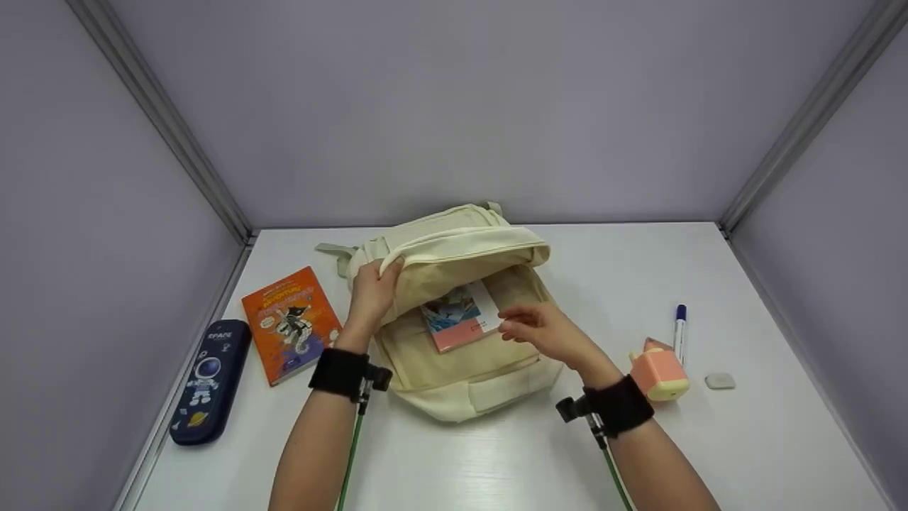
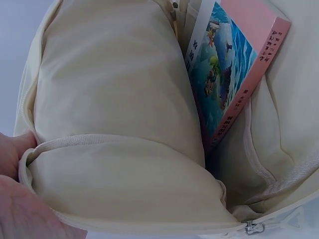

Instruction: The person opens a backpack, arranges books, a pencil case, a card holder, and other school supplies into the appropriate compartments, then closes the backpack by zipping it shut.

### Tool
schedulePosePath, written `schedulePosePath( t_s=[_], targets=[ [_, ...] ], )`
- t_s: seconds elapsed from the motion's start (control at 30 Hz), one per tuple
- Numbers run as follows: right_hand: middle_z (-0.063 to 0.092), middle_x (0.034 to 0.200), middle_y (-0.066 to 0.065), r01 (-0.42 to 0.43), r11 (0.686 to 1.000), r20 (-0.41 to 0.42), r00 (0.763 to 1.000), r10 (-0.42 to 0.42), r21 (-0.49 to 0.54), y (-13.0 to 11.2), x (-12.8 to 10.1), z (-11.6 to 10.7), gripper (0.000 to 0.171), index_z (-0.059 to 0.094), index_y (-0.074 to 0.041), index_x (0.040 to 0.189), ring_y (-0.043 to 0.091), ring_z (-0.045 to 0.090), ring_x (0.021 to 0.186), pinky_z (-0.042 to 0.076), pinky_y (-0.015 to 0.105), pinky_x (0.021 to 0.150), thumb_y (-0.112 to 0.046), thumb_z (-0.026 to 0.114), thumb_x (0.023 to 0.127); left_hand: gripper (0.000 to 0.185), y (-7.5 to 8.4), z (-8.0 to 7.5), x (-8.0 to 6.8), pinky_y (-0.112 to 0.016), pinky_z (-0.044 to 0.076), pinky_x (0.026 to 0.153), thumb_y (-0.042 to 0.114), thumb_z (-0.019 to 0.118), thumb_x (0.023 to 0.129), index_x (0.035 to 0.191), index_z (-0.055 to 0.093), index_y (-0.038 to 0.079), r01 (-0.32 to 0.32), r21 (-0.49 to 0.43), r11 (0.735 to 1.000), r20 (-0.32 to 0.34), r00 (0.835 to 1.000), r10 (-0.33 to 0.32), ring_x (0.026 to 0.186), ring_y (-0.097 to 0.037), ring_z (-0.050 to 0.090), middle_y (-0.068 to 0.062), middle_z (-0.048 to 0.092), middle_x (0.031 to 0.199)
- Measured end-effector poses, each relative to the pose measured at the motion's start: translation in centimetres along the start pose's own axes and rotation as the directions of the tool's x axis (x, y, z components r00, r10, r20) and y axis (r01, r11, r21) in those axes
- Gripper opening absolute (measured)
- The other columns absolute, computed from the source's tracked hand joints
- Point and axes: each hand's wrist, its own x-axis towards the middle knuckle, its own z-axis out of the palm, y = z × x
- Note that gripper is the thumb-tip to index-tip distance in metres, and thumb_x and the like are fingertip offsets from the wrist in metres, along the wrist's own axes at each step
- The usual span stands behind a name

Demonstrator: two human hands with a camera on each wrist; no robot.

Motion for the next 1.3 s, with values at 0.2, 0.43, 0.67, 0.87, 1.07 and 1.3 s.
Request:
schedulePosePath(
  t_s=[0.2,0.43,0.67,0.87,1.07,1.3],
  targets=[
    [0.067,0.096,0.014,0.128,0.986,-0.257,0.954,-0.152,-0.107,-1.5,-0.1,-1.1,0.022,0.064,0.005,0.115,0.033,0.065,0.084,0.054,0.034,0.069,-0.009,0.062,0.098,0.038,-1.0,0.6,-0.8,-0.028,0.029,0.053,0.031,0.057,0.101,0.069,0.048,0.012,-0.027,0.031,0.999,0.042,0.999,0.025,0.053,-0.013,0.034,0.003,0.035,0.058],
    [0.054,0.119,0.019,0.147,0.902,-0.468,0.814,-0.344,-0.406,0.3,0.8,-1.1,0.038,0.059,-0.002,0.128,0.032,0.053,0.104,0.045,0.041,0.083,-0.007,0.07,0.092,0.029,-2.1,1.0,-2.3,-0.031,0.033,0.058,0.027,0.059,0.1,0.077,0.057,0.009,-0.132,0.041,0.99,0.117,0.985,0.126,0.057,-0.015,0.037,0.004,0.036,0.06],
    [0.048,0.138,0.02,-0.001,0.831,-0.371,0.895,-0.247,-0.557,3.5,0.9,-1.2,0.045,0.059,-0.002,0.131,0.041,0.039,0.129,0.023,0.064,0.098,-0.016,0.073,0.09,0.017,-3.8,1.3,-4.1,-0.034,0.04,0.071,0.026,0.061,0.099,0.092,0.068,0.012,-0.24,0.083,0.967,0.248,0.945,0.213,0.072,-0.015,0.048,0.003,0.055,0.076],
    [0.057,0.132,0.015,-0.01,0.771,-0.288,0.931,-0.226,-0.637,5.5,0.1,-1.2,0.016,0.071,-0.008,0.1,0.035,0.048,0.126,0.025,0.06,0.102,-0.014,0.076,0.087,0.017,-5.6,1.9,-5.6,-0.034,0.044,0.074,0.024,0.059,0.099,0.107,0.07,0.013,-0.29,0.128,0.948,0.375,0.9,0.225,0.074,-0.013,0.052,0.0,0.068,0.098],
    [0.058,0.132,0.017,0.06,0.697,-0.164,0.954,-0.251,-0.715,7.3,-1.0,-0.9,0.012,0.066,-0.01,0.086,0.039,0.047,0.127,0.026,0.061,0.106,-0.014,0.077,0.085,0.024,-7.0,2.2,-7.1,-0.038,0.051,0.085,0.023,0.061,0.098,0.118,0.068,0.012,-0.366,0.28,0.888,0.447,0.868,0.217,0.101,-0.018,0.064,-0.004,0.068,0.115],
    [0.053,0.14,0.016,0.11,0.731,-0.039,0.982,-0.184,-0.674,7.6,-2.2,0.1,0.013,0.063,-0.012,0.085,0.039,0.04,0.135,0.016,0.063,0.11,-0.017,0.074,0.088,0.018,-8.3,2.3,-7.3,-0.041,0.052,0.078,0.02,0.071,0.092,0.108,0.07,0.012,-0.444,0.506,0.739,0.351,0.889,0.294,0.095,-0.024,0.067,-0.003,0.071,0.106]
  ],
)
